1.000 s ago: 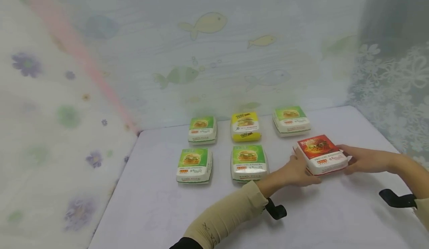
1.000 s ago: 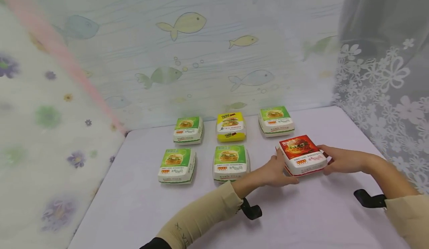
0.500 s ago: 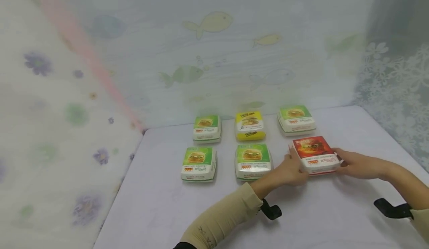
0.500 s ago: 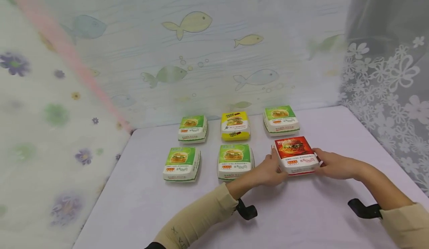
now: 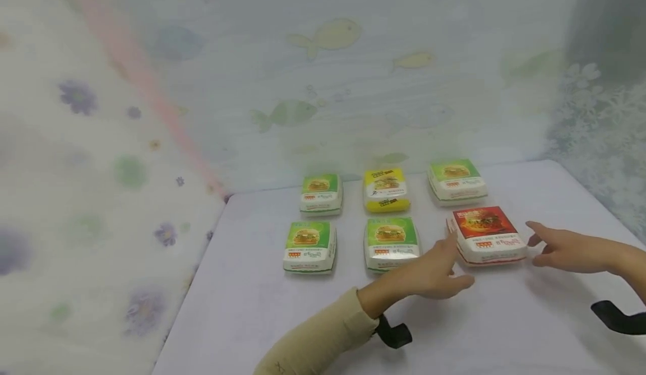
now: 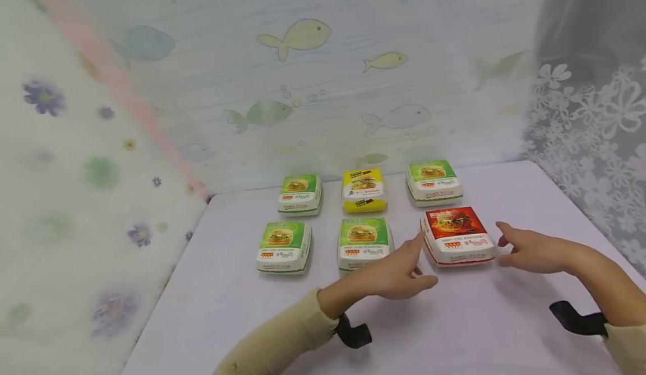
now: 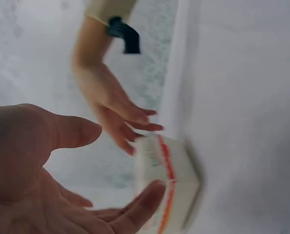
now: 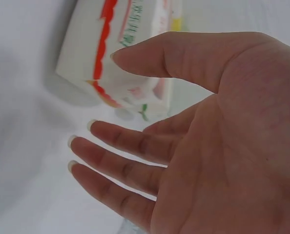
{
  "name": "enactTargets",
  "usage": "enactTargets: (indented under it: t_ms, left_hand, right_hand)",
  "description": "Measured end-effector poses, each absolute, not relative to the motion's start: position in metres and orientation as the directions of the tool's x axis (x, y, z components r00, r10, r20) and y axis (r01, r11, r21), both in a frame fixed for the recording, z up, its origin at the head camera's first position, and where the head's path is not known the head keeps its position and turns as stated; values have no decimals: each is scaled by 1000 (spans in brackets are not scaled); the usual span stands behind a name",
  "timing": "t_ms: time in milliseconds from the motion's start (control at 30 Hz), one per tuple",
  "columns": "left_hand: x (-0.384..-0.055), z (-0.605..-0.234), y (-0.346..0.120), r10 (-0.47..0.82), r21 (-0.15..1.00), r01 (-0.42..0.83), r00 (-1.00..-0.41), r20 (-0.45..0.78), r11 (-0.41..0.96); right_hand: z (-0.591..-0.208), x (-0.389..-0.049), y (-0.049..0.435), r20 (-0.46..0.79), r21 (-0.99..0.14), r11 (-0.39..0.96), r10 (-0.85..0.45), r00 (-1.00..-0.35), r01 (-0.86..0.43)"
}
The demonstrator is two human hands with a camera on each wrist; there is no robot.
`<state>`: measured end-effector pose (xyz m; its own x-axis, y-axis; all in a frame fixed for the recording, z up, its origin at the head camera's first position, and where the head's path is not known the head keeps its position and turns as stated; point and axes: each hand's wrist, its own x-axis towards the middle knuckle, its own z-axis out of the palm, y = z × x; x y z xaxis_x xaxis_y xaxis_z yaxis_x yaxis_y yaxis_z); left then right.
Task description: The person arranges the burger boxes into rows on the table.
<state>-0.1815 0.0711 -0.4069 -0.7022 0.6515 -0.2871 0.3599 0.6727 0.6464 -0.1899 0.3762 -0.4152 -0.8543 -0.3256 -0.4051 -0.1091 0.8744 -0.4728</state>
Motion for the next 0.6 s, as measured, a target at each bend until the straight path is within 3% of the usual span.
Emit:
enactTargets:
  t_ms: [133, 267, 400, 600]
  left_hand:
    - [-162, -375, 23, 723, 706, 441, -676, -145, 554]
    - [-156, -360, -33, 687, 619, 607, -712, 145, 499]
    - [-168, -358, -83, 538, 430, 651, -759, 366, 626]
    - [-210, -362, -139, 394, 302, 592, -761, 515, 747]
  right_hand:
    - [-411, -190, 382, -361, -439, 887, -319, -876, -142]
    - [-407, -188, 386, -249, -402, 897, -299, -921, -182]
    - [-401, -190, 387, -119, -349, 912, -272, -955, -216]
    - [-395, -204, 388, 23, -270, 938, -220, -975, -218]
